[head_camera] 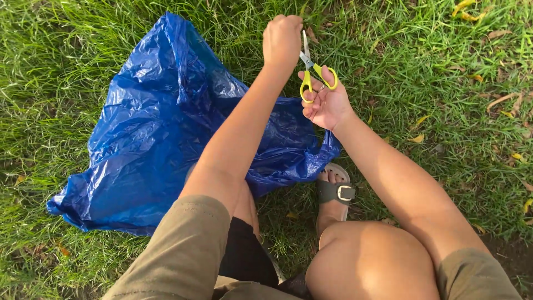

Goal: The person is cutting grass with scissors and putting it into a blue plastic bag while sitting on the grass.

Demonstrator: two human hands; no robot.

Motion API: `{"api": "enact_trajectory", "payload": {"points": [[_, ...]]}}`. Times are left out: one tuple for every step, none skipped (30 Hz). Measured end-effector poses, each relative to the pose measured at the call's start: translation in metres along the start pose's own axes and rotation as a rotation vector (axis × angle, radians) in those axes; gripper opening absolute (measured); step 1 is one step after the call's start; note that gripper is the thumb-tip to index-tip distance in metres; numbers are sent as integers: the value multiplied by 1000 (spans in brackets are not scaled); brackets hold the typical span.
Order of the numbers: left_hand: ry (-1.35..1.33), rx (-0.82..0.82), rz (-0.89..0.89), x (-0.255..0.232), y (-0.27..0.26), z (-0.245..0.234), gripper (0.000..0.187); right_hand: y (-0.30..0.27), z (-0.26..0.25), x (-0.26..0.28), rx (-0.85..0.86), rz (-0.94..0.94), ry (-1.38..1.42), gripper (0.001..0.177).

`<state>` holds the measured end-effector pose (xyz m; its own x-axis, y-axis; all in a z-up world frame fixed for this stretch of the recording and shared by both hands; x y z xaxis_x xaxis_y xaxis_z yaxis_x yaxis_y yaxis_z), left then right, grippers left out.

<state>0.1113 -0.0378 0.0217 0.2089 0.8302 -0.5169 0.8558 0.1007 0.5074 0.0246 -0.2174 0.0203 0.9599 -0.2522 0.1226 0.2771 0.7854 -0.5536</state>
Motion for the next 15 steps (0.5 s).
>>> {"api": "enact_trajectory", "payload": {"points": [[5, -4, -3, -3, -1, -1, 13, 4, -1, 1, 3, 5, -5, 63], [18, 13, -15, -7, -3, -2, 12, 8, -2, 2, 8, -10, -14, 63], [31, 30, -27, -10, -6, -2, 11, 12, -3, 2, 13, -26, -24, 62], [34, 28, -32, -13, -8, -5, 11, 18, -12, 1, 13, -20, -27, 62], [13, 4, -53, -15, -11, -7, 12, 24, -21, -1, 9, -48, -54, 54], [-8, -20, -72, -17, -12, -10, 13, 31, -29, -1, 8, -78, -81, 47], [-4, -24, -75, -14, -14, -13, 13, 28, -24, -4, 10, -74, -85, 47], [-7, -38, -56, -11, -17, -16, 13, 25, -18, -6, -20, -82, -118, 46], [-11, -53, -37, -8, -20, -20, 14, 21, -13, -9, -50, -90, -150, 45], [-3, -57, -44, -5, -24, -28, 14, 18, -6, -13, -46, -81, -154, 45], [-26, -104, 4, -2, -28, -37, 13, 15, 1, -16, -82, -87, -200, 49], [-49, -152, 52, 1, -32, -46, 13, 12, 8, -18, -118, -94, -248, 53], [-41, -158, 46, 5, -35, -62, 13, 12, 11, -21, -113, -86, -254, 53], [-63, -72, 75, 8, -37, -76, 10, 12, 15, -22, -131, -120, -345, 56], [-85, 14, 102, 12, -39, -91, 15, 12, 19, -24, -149, -155, -435, 59]]}}
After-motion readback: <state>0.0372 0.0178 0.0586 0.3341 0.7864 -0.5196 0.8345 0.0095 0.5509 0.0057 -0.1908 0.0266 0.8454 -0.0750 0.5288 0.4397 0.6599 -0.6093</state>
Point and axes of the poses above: each hand's wrist, its own y-axis towards the middle knuckle, its own z-axis out of the palm, x = y × z, the point moved 1 cm from there along y, towards the middle knuckle, and after that the axes turned 13 degrees about z, right-handed, at the moved point
